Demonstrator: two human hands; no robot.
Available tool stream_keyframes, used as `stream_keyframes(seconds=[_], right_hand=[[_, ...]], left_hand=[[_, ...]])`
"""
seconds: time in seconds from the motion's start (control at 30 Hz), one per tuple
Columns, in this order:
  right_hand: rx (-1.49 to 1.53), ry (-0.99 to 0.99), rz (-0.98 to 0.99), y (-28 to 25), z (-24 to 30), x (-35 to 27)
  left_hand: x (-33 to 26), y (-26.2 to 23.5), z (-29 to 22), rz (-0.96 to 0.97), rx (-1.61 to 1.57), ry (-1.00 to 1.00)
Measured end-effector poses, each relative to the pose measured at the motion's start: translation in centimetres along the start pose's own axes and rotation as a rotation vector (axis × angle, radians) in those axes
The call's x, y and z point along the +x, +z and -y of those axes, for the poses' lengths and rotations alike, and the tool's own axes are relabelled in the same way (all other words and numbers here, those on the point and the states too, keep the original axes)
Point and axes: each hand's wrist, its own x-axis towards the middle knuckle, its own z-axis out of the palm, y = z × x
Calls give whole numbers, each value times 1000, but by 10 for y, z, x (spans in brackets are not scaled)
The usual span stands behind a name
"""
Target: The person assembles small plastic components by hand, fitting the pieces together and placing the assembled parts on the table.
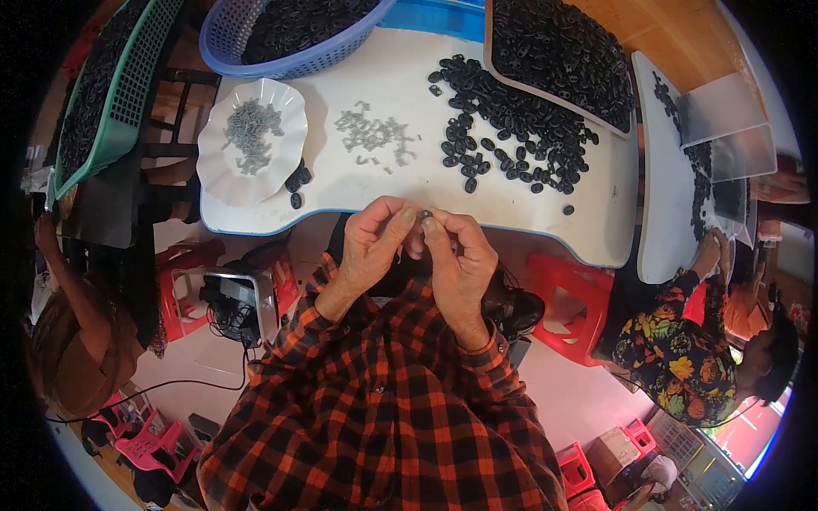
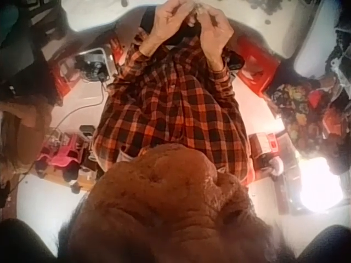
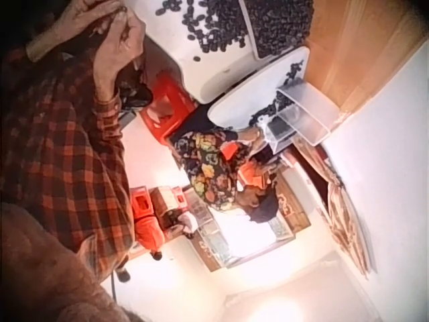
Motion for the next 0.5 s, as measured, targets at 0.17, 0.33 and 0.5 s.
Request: stream_keyframes(seconds=[0.17,0.33,0.5], right_hand=[[-3,60,-25,-1,0,-1],[8,67,-25,-3,-6,-3],[7,7,-31,-1,-1,-2]], left_hand=[[0,0,3,-6,42,52],[0,4,1,-23,136,92],[-1,6,2,-33,199,116]])
